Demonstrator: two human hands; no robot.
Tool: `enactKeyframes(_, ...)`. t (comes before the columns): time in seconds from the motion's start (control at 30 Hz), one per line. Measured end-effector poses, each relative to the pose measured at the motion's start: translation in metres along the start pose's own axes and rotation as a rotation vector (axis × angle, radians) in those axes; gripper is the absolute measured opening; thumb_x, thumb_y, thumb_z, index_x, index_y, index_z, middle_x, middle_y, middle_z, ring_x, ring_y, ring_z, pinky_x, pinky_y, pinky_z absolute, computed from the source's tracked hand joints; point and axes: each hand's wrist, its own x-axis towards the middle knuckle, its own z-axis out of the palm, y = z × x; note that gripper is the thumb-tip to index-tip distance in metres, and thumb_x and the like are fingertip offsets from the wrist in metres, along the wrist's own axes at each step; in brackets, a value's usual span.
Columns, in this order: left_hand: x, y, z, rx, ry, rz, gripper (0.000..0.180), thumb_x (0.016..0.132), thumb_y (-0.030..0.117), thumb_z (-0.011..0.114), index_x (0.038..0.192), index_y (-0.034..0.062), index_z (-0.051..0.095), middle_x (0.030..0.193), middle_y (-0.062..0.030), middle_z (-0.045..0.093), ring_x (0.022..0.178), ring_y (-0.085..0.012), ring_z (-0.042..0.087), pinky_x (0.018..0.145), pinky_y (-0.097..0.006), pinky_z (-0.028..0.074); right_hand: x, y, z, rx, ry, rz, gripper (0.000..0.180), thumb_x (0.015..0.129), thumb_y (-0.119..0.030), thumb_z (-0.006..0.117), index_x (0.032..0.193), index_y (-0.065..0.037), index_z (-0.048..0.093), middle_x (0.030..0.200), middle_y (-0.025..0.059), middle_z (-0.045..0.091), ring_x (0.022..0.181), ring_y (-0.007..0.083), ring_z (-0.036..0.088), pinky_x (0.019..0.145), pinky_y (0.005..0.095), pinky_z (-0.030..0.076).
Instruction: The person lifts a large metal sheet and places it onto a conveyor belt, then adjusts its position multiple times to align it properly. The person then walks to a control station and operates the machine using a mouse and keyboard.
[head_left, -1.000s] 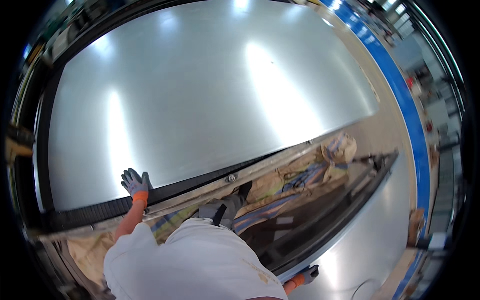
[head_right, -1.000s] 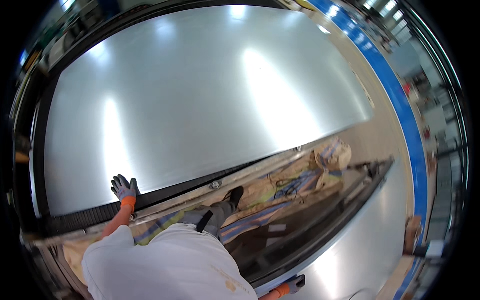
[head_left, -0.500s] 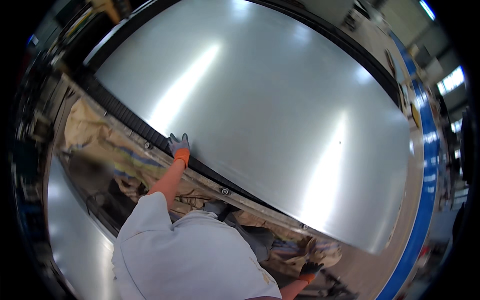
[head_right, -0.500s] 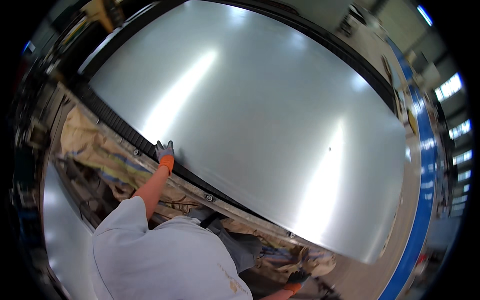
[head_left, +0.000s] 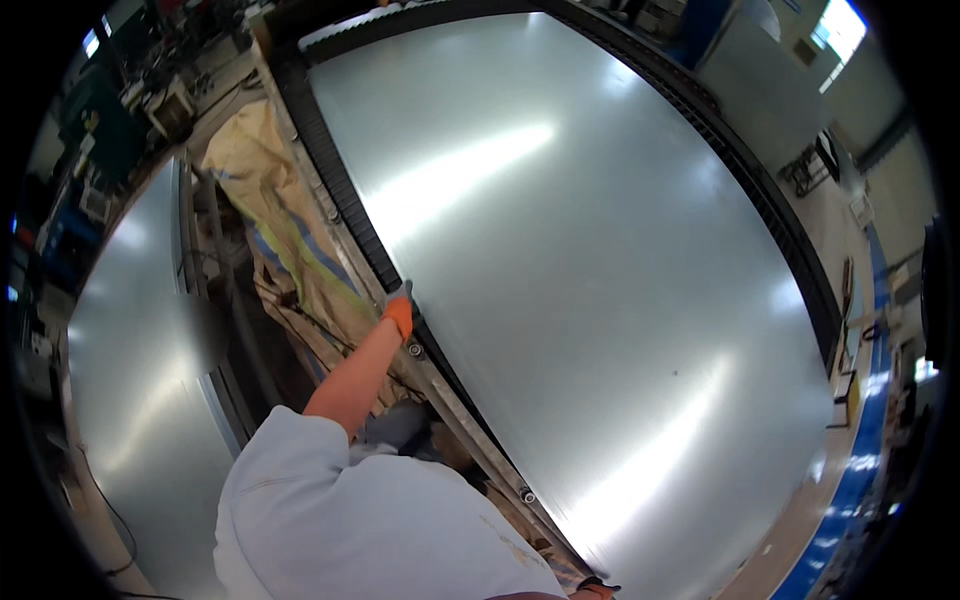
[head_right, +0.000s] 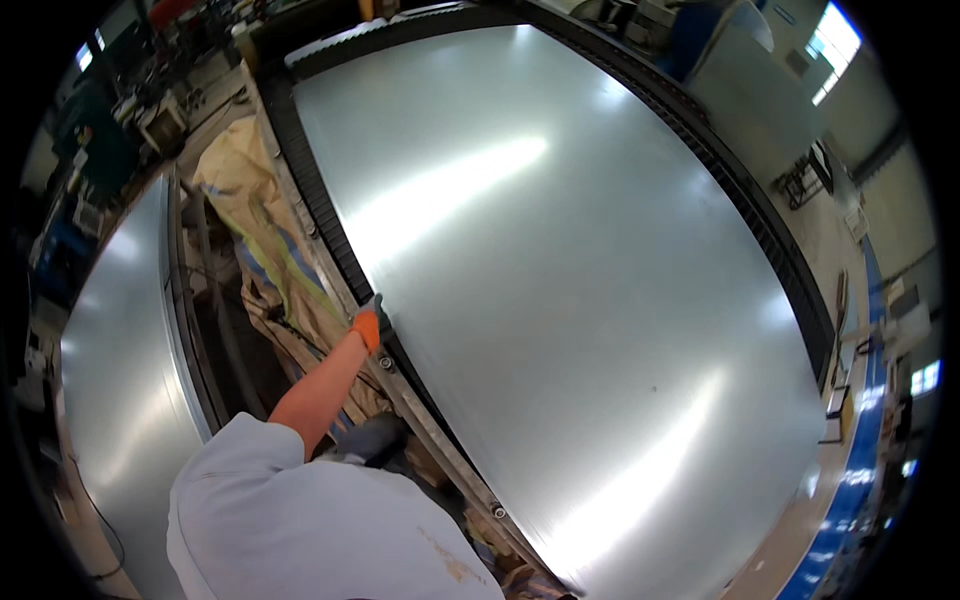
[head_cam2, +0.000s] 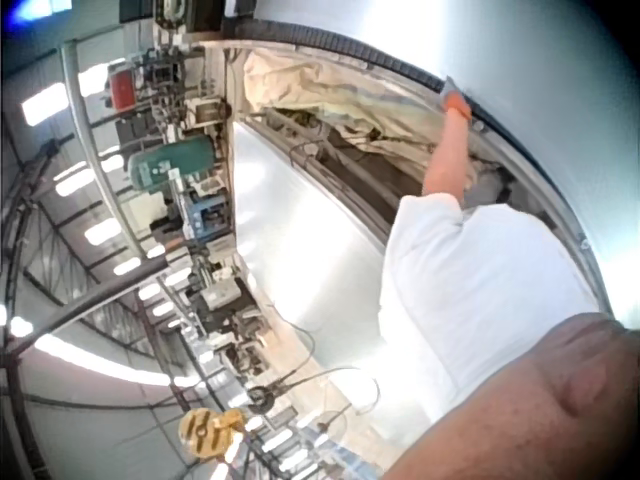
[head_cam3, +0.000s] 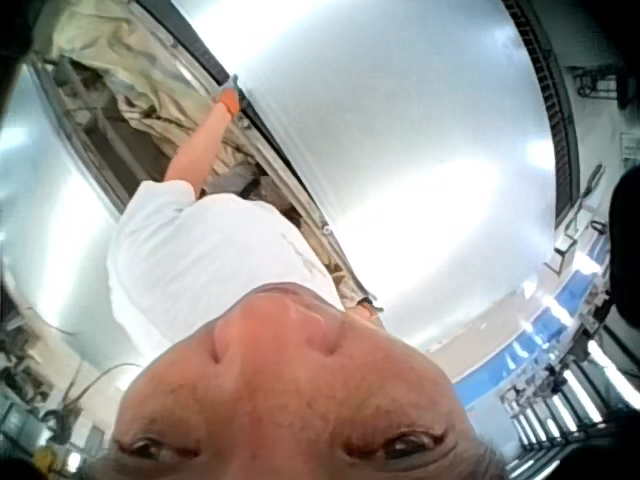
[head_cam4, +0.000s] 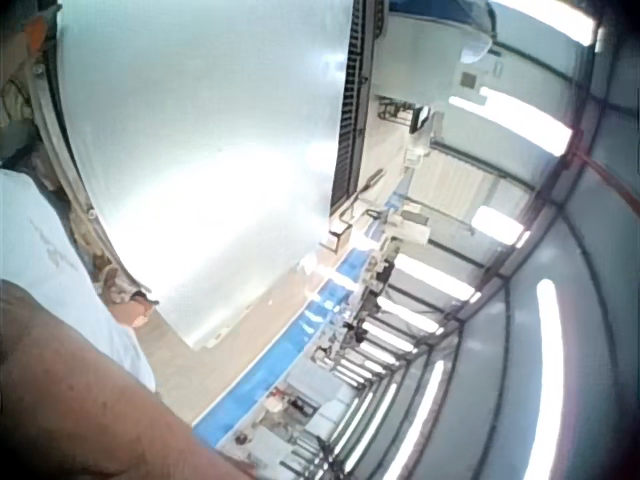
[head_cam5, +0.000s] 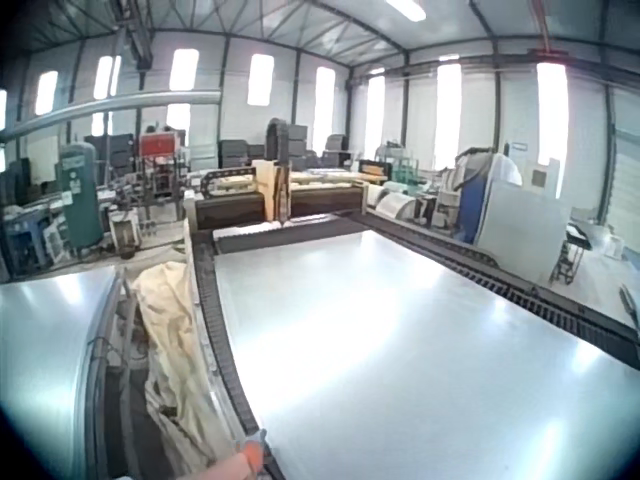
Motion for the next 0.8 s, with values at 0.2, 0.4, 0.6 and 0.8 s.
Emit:
enactKeyframes(0.2, -0.011, -0.018, -0.004, 0.154, 0.323, 0.074, 0.051, 0.084, 0.047, 0.069, 0.109, 0.0030, 0.067, 0.090, -0.0131, 0.062, 0.074, -0.0284, 0.057, 0.056, -0.042, 0.051, 0.005, -0.020, 0.005, -0.111, 0.051, -0.018, 0.032, 0.095, -0.038, 0.049, 0.115, -0.014, 0.054, 0.106, 0.0054, 0.054, 0.095, 0.0249, 0.049, 0.081, 0.0468, 0.036)
enactKeyframes(0.4, -0.007, -0.032, 0.015, 0.024, 0.254, 0.031, 0.064, 0.080, 0.058, 0.070, 0.110, 0.0013, 0.064, 0.101, -0.0131, 0.063, 0.083, -0.0278, 0.058, 0.074, -0.041, 0.050, 0.004, -0.037, 0.023, -0.129, 0.069, -0.044, 0.029, 0.095, -0.037, 0.051, 0.111, -0.013, 0.055, 0.101, 0.0053, 0.054, 0.089, 0.0239, 0.049, 0.077, 0.0455, 0.036)
enactKeyframes(0.6, -0.001, -0.037, 0.021, -0.142, -0.056, 0.234, 0.084, 0.089, 0.062, 0.056, 0.147, 0.0039, 0.038, 0.144, -0.0112, 0.045, 0.119, -0.0275, 0.049, 0.105, -0.041, 0.038, -0.008, -0.086, 0.085, -0.136, 0.001, -0.049, 0.027, 0.095, -0.036, 0.052, 0.106, -0.012, 0.055, 0.096, 0.0051, 0.054, 0.084, 0.0229, 0.049, 0.072, 0.0441, 0.037)
enactKeyframes(0.8, 0.029, -0.047, 0.010, 0.058, 0.227, 0.140, 0.075, 0.091, 0.058, 0.056, 0.135, -0.0026, 0.050, 0.138, -0.0157, 0.050, 0.119, -0.0307, 0.049, 0.103, -0.041, 0.039, -0.018, -0.137, 0.149, -0.124, -0.131, -0.081, 0.025, 0.094, -0.035, 0.054, 0.102, -0.012, 0.056, 0.091, 0.0049, 0.054, 0.079, 0.0219, 0.049, 0.068, 0.0428, 0.037)
